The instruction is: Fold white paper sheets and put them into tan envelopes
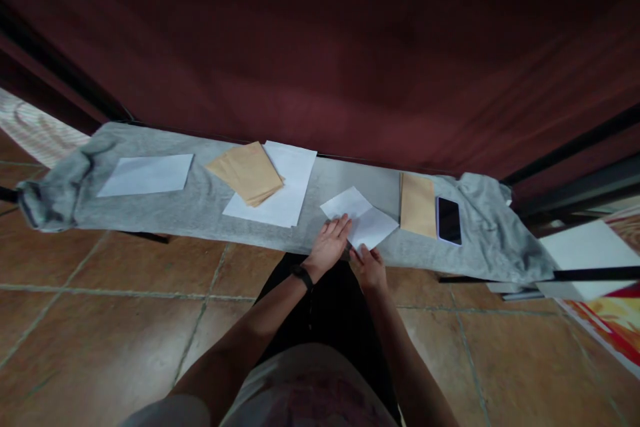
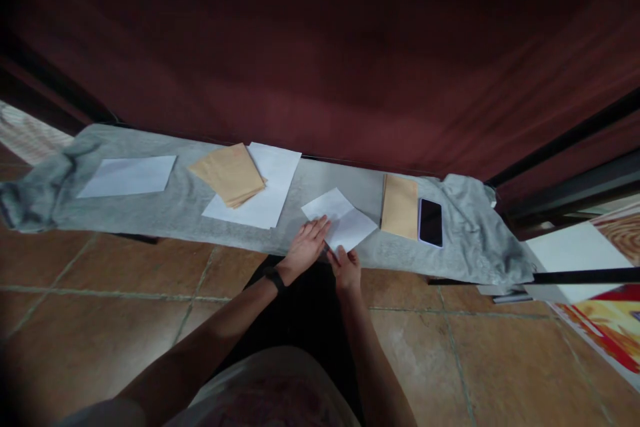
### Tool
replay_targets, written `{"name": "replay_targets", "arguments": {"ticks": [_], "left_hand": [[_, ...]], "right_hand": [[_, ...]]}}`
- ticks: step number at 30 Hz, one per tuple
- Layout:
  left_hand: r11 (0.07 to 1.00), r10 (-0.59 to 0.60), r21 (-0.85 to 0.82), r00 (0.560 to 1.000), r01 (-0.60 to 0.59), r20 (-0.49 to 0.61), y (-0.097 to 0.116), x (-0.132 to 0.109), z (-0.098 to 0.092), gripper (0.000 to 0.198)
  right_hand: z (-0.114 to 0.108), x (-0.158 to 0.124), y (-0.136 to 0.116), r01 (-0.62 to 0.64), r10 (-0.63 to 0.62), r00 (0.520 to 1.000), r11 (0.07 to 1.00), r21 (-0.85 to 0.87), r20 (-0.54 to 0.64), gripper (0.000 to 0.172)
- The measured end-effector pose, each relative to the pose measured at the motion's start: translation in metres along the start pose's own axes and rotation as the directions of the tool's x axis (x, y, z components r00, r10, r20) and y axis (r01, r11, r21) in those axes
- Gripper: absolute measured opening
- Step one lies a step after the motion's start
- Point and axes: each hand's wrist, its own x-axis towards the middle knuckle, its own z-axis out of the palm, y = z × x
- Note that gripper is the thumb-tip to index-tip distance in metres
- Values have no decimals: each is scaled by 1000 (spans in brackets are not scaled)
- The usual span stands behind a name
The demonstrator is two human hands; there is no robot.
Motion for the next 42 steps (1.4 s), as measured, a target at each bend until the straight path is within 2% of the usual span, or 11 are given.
{"name": "replay_targets", "arguments": {"ticks": [6, 11, 13, 15, 18, 20, 26, 31, 35, 38, 42], "left_hand": [[990, 89, -116, 995, -82, 54, -24, 1, -4, 56], [949, 126, -292, 992, -117, 11, -61, -13, -15, 72], [936, 96, -338, 995, -100, -27, -70, -15, -18, 73], [923, 80, -373, 996, -93, -48, -74, -14, -19, 73], [907, 50, -417, 998, -64, -45, -75, -4, -16, 75], [895, -2, -446, 999, -21, -51, -76, 5, -15, 73], [899, 67, -436, 997, -49, 27, -81, 18, -20, 65], [926, 94, -367, 996, -86, 5, -80, 0, -21, 72], [917, 123, -384, 992, -110, 10, -83, -13, -23, 60], [917, 95, -391, 995, -81, 15, -87, -11, -24, 47], [897, -50, -441, 999, 37, -18, -87, 3, -21, 29]], "right_hand": [[7, -17, 5, -152, 151, 988, 988, 23, 43, 28], [-28, -16, -6, 10, 11, 997, 965, -262, 77, 22], [-43, -14, -10, 193, -203, 979, 858, -477, 30, 26], [-51, -10, -15, 318, -375, 925, 661, -679, 68, 38], [-52, 0, -24, 441, -403, 869, 366, -819, 288, 50], [-47, 10, -29, 506, -353, 843, 267, -820, 405, 53], [-38, 43, -33, 534, -356, 828, 264, -803, 433, 53], [-45, 54, -31, 583, -361, 799, 276, -764, 480, 44], [-52, 49, -34, 609, -332, 787, 282, -741, 521, 38], [-52, 47, -38, 589, -297, 804, 287, -755, 515, 33], [-43, 53, -41, 501, -300, 857, 301, -811, 418, 24]]}}
